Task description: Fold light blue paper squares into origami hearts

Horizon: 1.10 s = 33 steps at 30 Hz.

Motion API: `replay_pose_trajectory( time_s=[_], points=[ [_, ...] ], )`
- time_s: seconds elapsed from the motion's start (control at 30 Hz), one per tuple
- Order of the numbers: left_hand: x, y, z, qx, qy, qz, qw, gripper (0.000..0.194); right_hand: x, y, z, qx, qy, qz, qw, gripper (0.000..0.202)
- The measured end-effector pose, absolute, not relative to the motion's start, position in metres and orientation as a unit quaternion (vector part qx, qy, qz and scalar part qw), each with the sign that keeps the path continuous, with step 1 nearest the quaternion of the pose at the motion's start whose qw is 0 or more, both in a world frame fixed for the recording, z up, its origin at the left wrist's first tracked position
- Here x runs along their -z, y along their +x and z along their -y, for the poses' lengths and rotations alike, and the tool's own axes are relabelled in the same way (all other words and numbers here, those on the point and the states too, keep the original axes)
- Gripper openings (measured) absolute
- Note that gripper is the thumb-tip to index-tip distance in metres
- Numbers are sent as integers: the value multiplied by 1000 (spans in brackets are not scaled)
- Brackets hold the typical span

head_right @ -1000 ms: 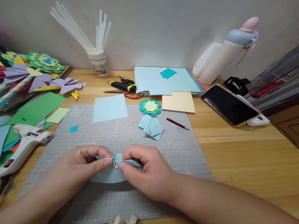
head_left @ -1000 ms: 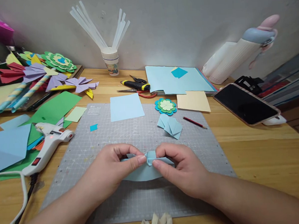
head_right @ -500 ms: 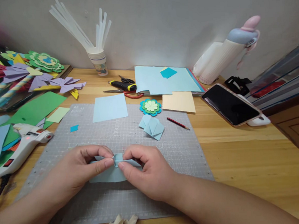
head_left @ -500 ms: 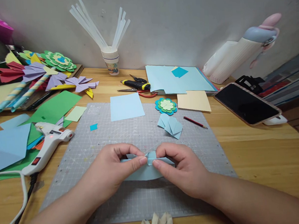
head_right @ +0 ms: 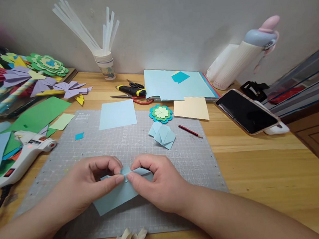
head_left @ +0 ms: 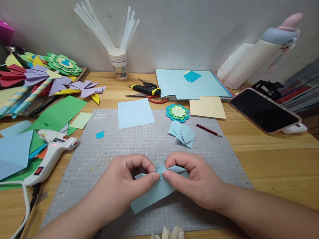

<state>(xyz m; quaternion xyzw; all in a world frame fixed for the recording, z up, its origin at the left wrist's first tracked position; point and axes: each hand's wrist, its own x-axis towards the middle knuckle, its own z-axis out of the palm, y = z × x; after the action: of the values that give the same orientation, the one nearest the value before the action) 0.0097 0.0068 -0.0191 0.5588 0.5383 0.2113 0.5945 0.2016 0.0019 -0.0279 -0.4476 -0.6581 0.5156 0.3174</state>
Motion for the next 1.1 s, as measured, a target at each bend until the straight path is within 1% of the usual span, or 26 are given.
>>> replay_pose_trajectory(
  time_s=[0.2, 0.37, 0.7, 0.83, 1.1],
  points=[
    [17, 7, -7, -230, 611, -504, 566, 19, 27, 201, -3, -528, -432, 659, 318, 13],
    [14, 10, -5, -209, 614, -515, 560, 22, 27, 200, -4, -541, -431, 655, 304, 13],
    [14, 13, -8, -192, 607, -504, 583, 38, 27, 201, -4, -547, -443, 646, 295, 13],
    [18, 10, -7, -178, 574, -502, 621, 29, 27, 201, -4, -548, -460, 624, 315, 12],
    [21, 11, -6, -188, 622, -494, 578, 20, 27, 199, -1, -555, -441, 637, 304, 12]
  ],
)
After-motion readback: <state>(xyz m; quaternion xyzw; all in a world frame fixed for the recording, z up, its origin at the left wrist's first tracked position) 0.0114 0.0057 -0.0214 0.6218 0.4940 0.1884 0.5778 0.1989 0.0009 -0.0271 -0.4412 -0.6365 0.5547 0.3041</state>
